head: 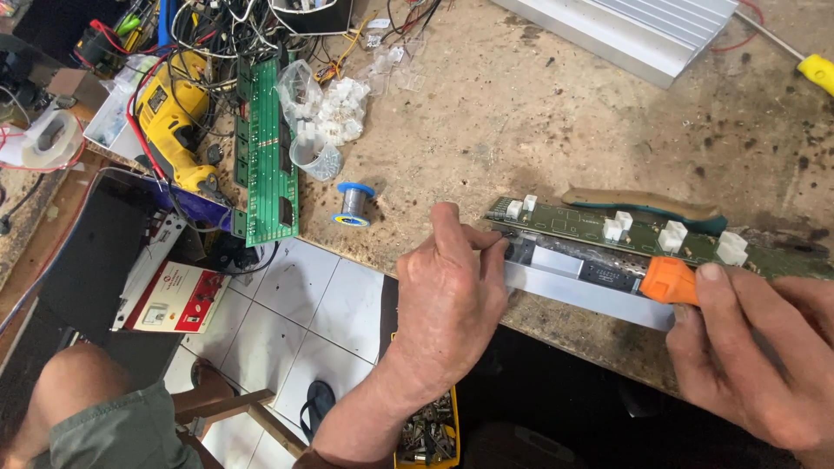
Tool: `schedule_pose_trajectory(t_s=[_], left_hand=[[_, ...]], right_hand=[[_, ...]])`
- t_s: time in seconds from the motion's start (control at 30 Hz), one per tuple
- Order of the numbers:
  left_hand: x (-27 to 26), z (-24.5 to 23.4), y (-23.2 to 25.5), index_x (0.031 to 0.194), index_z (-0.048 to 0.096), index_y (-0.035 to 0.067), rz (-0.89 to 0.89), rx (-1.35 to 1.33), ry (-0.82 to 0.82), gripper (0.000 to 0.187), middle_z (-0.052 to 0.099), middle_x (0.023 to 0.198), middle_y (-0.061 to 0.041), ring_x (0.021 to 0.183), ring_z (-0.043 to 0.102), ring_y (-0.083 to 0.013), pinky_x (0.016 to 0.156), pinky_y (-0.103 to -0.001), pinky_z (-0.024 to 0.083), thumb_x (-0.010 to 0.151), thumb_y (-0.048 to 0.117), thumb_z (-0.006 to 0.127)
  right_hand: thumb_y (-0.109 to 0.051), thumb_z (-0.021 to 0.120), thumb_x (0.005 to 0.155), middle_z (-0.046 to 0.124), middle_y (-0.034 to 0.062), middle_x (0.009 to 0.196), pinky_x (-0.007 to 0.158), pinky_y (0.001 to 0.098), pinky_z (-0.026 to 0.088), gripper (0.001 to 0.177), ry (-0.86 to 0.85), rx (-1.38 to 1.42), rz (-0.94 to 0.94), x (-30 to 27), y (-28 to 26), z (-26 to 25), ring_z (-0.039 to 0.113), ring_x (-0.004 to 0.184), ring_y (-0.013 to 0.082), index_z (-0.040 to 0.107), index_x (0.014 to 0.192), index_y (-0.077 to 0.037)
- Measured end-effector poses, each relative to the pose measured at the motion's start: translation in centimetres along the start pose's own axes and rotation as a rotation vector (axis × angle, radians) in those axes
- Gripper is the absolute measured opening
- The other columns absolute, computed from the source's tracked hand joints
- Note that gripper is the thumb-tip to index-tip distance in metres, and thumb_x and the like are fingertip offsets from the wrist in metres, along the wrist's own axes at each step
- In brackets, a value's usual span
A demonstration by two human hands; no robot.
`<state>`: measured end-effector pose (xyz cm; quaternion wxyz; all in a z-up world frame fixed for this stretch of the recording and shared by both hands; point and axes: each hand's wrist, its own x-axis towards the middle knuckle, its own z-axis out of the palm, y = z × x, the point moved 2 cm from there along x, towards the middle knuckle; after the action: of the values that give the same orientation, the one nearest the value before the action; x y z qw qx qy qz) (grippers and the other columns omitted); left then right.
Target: Soldering electronic components onto a circuit board mounted on a large metal heatsink at a workbench.
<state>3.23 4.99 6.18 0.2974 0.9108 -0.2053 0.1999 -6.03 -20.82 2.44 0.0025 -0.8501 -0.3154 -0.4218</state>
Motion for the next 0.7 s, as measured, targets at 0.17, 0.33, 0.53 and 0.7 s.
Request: schedule_pose_trajectory(t_s=[0.17,0.33,0.53,0.7], left_hand=[[0.1,-0.1,-0.2,0.101,0.039,0.005,-0.029,-0.03,-0.028,0.036,0.074,0.081,0.001,0.058,0.071,-0.0242,0.047,-0.044,0.054,0.091,0.006,0.074],[0.0,0.0,-0.7,0.109,0.04,0.003,-0.024,-0.094,-0.013,0.039,0.078,0.083,0.001,0.06,0.075,-0.0208,0.049,-0.041,0.054,0.09,0.004,0.074],[-0.3,-0.1,-1.6,0.115,0.04,0.001,-0.005,-0.176,-0.009,0.044,0.079,0.089,-0.002,0.065,0.077,-0.0214,0.055,-0.042,0.059,0.09,0.002,0.076],[-0.3,-0.2,-5.5,0.119,0.044,-0.005,0.035,-0.163,0.247,0.034,0.081,0.092,-0.008,0.051,0.071,-0.0145,0.031,-0.02,0.04,0.095,-0.005,0.068]], right_hand=[[-0.007,0.075,0.091,0.076,0.0364,0.089,0.059,0.0485,0.058,0.035,-0.05,0.007,-0.114,1.2,0.4,-0.9,0.072,0.073,0.0392,0.076,0.102,0.026],[-0.005,0.073,0.09,0.077,0.0401,0.094,0.05,0.0532,0.058,0.025,-0.102,-0.021,-0.343,1.3,1.3,-1.3,0.076,0.075,0.0431,0.075,0.091,0.02],[0.007,0.073,0.088,0.077,0.0496,0.098,0.049,0.0562,0.06,0.006,-0.18,-0.075,-0.476,0.2,0.9,-0.9,0.078,0.079,0.0527,0.072,0.093,0.01],[-0.003,0.076,0.088,0.076,0.044,0.109,0.054,0.0569,0.059,0.01,-0.194,-0.053,-0.295,0.0,0.9,-1.1,0.077,0.085,0.0472,0.073,0.092,0.007]])
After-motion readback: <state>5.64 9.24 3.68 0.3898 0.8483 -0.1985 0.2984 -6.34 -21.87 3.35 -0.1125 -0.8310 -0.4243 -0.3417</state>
